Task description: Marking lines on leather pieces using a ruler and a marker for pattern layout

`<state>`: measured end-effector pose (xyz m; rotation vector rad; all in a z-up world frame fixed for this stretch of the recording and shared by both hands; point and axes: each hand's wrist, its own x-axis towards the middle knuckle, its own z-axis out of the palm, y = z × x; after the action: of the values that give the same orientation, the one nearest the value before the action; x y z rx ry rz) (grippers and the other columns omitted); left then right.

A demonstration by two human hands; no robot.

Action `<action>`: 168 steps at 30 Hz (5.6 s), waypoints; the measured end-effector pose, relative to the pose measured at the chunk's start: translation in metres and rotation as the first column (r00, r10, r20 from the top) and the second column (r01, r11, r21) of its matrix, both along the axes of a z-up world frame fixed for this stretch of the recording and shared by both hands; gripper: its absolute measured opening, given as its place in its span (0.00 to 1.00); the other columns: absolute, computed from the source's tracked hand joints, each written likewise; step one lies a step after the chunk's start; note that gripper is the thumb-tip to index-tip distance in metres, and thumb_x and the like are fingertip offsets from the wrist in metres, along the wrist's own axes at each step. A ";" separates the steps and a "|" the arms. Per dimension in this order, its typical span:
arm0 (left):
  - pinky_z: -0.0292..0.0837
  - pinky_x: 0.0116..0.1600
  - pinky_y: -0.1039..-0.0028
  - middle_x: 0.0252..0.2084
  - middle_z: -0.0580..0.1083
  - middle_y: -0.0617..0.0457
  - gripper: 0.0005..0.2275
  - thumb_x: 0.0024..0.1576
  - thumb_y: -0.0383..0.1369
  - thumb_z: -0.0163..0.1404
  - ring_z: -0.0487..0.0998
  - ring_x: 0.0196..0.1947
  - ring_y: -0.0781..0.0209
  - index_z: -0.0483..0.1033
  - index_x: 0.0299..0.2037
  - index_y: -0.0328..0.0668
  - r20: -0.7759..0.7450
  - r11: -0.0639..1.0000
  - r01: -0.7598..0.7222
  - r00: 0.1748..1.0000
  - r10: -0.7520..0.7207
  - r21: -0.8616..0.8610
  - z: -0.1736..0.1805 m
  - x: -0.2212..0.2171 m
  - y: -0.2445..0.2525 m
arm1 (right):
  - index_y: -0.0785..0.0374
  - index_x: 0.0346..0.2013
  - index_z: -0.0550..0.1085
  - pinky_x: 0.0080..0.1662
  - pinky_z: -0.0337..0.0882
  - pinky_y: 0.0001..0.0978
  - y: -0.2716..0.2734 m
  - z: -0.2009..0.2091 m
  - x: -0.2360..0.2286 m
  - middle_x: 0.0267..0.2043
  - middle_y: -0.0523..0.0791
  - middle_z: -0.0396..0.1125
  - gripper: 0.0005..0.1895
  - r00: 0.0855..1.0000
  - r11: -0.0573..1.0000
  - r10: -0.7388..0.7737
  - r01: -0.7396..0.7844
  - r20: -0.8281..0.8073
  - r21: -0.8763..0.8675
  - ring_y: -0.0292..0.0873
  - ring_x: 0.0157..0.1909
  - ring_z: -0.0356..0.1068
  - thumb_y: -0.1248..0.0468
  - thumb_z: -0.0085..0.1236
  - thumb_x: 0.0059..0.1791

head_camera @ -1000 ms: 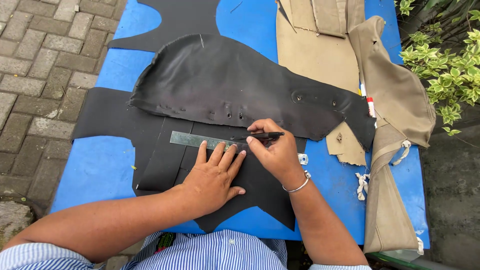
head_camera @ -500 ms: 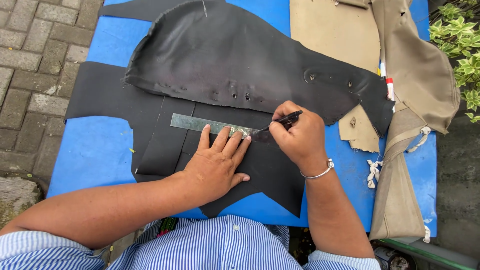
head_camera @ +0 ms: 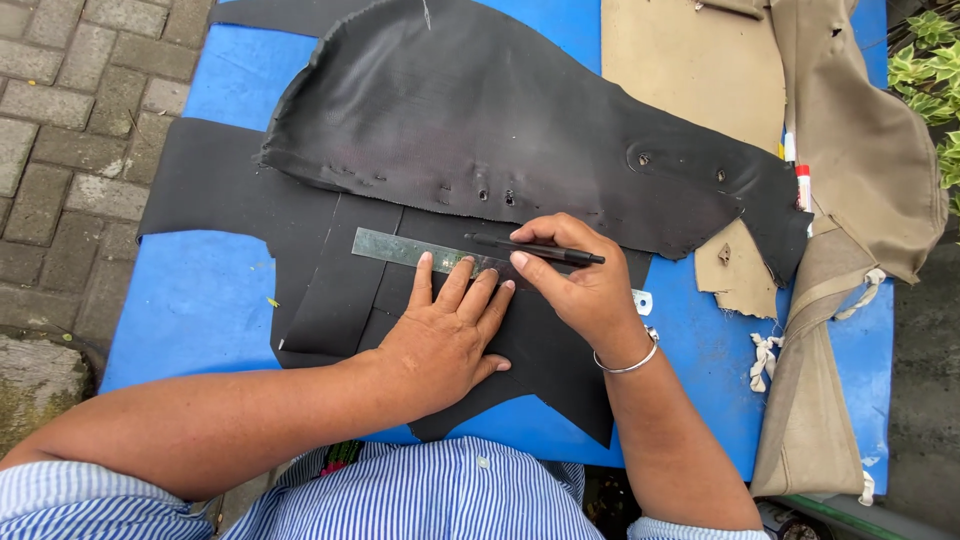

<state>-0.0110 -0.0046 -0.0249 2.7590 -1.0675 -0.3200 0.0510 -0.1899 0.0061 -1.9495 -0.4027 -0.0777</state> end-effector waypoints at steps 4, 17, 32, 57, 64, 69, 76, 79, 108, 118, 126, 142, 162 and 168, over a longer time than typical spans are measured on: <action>0.32 0.66 0.23 0.67 0.54 0.33 0.35 0.63 0.54 0.41 0.47 0.70 0.29 0.53 0.72 0.33 -0.005 1.000 -0.001 1.000 0.001 -0.022 -0.003 0.000 0.002 | 0.64 0.41 0.79 0.36 0.74 0.32 0.013 0.006 -0.001 0.29 0.48 0.72 0.07 0.998 0.999 0.046 -0.045 -0.049 0.026 0.38 0.32 0.70 0.68 0.61 0.48; 0.29 0.66 0.19 0.67 0.54 0.36 0.34 0.64 0.56 0.37 0.46 0.70 0.31 0.54 0.72 0.37 0.017 1.000 -0.017 1.000 0.016 0.018 0.009 0.001 0.005 | 0.61 0.41 0.80 0.34 0.72 0.32 0.062 0.001 0.023 0.30 0.48 0.71 0.07 0.978 0.981 0.188 -0.182 0.096 -0.065 0.44 0.32 0.72 0.67 0.61 0.48; 0.32 0.65 0.20 0.69 0.52 0.38 0.35 0.64 0.57 0.37 0.45 0.71 0.34 0.51 0.73 0.38 0.024 0.999 -0.011 1.000 0.010 0.031 -0.001 0.000 0.003 | 0.59 0.32 0.78 0.30 0.69 0.35 0.039 0.022 0.021 0.22 0.45 0.67 0.03 0.974 0.941 0.166 -0.111 0.151 -0.320 0.48 0.27 0.70 0.64 0.59 0.46; 0.33 0.62 0.18 0.67 0.54 0.35 0.35 0.64 0.54 0.38 0.47 0.70 0.30 0.51 0.74 0.35 0.006 1.000 0.019 1.000 -0.019 0.019 -0.004 0.000 0.001 | 0.60 0.25 0.77 0.25 0.64 0.29 -0.037 0.018 0.004 0.17 0.45 0.66 0.05 0.975 0.916 -0.014 0.100 0.220 -0.389 0.44 0.20 0.64 0.69 0.63 0.47; 0.31 0.63 0.19 0.67 0.55 0.38 0.36 0.63 0.55 0.38 0.48 0.70 0.32 0.50 0.74 0.37 0.021 0.999 0.014 1.000 -0.015 0.043 -0.006 -0.001 -0.001 | 0.62 0.24 0.76 0.22 0.59 0.29 -0.049 0.027 0.003 0.15 0.47 0.64 0.06 0.986 0.905 -0.079 0.131 0.145 -0.404 0.43 0.17 0.60 0.70 0.64 0.46; 0.31 0.64 0.20 0.68 0.55 0.39 0.35 0.63 0.56 0.37 0.47 0.70 0.34 0.52 0.74 0.38 0.039 0.998 0.001 0.999 -0.003 0.055 -0.007 0.000 -0.001 | 0.61 0.23 0.75 0.23 0.55 0.28 -0.067 0.030 0.004 0.14 0.47 0.60 0.06 0.990 0.907 -0.132 0.138 0.040 -0.397 0.36 0.18 0.54 0.71 0.62 0.45; 0.30 0.65 0.21 0.68 0.55 0.39 0.35 0.63 0.56 0.37 0.47 0.71 0.35 0.51 0.74 0.39 0.015 0.998 0.001 1.000 -0.002 0.062 -0.006 0.001 -0.001 | 0.62 0.24 0.77 0.23 0.55 0.29 -0.081 0.041 0.001 0.13 0.48 0.60 0.04 0.986 0.879 -0.165 0.139 -0.017 -0.455 0.37 0.17 0.54 0.71 0.59 0.43; 0.30 0.65 0.21 0.68 0.54 0.39 0.35 0.63 0.56 0.37 0.47 0.71 0.35 0.51 0.74 0.40 0.019 0.998 -0.004 1.000 0.003 0.067 -0.005 0.001 -0.001 | 0.63 0.23 0.76 0.22 0.54 0.31 -0.084 0.044 0.000 0.12 0.49 0.60 0.04 0.983 0.827 -0.182 0.150 -0.006 -0.542 0.42 0.14 0.54 0.71 0.60 0.43; 0.36 0.66 0.24 0.68 0.57 0.35 0.35 0.64 0.53 0.39 0.50 0.71 0.30 0.53 0.73 0.32 0.040 1.000 0.020 0.999 -0.019 -0.011 -0.006 -0.002 0.003 | 0.61 0.30 0.76 0.34 0.67 0.38 -0.031 0.011 -0.004 0.23 0.46 0.65 0.03 0.975 0.947 0.003 0.069 0.222 -0.314 0.50 0.28 0.66 0.68 0.62 0.48; 0.34 0.66 0.24 0.68 0.55 0.34 0.36 0.64 0.54 0.39 0.48 0.70 0.29 0.51 0.74 0.32 0.014 0.999 0.035 0.999 -0.035 0.013 -0.003 0.000 0.001 | 0.62 0.26 0.75 0.28 0.61 0.33 -0.042 0.018 0.001 0.17 0.47 0.62 0.03 0.983 0.947 -0.041 0.095 0.177 -0.307 0.45 0.22 0.61 0.70 0.60 0.45; 0.34 0.66 0.24 0.68 0.55 0.34 0.35 0.64 0.53 0.38 0.48 0.70 0.30 0.50 0.74 0.32 0.012 0.999 0.034 0.999 -0.034 0.022 -0.004 0.000 0.001 | 0.63 0.24 0.74 0.25 0.59 0.30 -0.046 0.019 0.001 0.16 0.48 0.61 0.03 0.976 0.923 -0.068 0.140 0.208 -0.358 0.44 0.19 0.59 0.72 0.58 0.43; 0.38 0.65 0.24 0.67 0.56 0.36 0.36 0.62 0.54 0.42 0.50 0.69 0.32 0.52 0.73 0.33 0.039 1.000 0.028 0.999 -0.028 0.001 -0.004 -0.010 0.003 | 0.65 0.34 0.77 0.31 0.69 0.34 -0.004 0.006 -0.005 0.26 0.49 0.70 0.01 0.969 0.992 0.080 -0.054 0.232 -0.117 0.48 0.27 0.69 0.71 0.60 0.49; 0.41 0.64 0.20 0.64 0.60 0.37 0.34 0.63 0.58 0.37 0.53 0.67 0.33 0.61 0.69 0.36 0.041 0.998 0.057 0.997 -0.058 0.024 0.001 -0.012 0.005 | 0.63 0.36 0.75 0.35 0.70 0.40 0.074 0.013 0.016 0.27 0.48 0.66 0.01 0.931 0.955 0.273 -0.230 0.242 -0.190 0.55 0.31 0.70 0.69 0.59 0.50; 0.42 0.63 0.19 0.66 0.56 0.35 0.36 0.61 0.58 0.41 0.51 0.69 0.30 0.59 0.69 0.35 0.095 0.999 0.038 0.995 -0.038 0.006 0.004 -0.011 0.005 | 0.61 0.33 0.76 0.33 0.68 0.39 0.051 0.018 0.017 0.23 0.46 0.64 0.02 0.946 0.941 0.252 -0.190 0.203 -0.280 0.52 0.29 0.70 0.67 0.60 0.49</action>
<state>-0.0223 0.0007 -0.0210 2.7859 -1.1438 -0.1975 0.0681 -0.1388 0.0243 -2.1430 -0.8255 -0.1165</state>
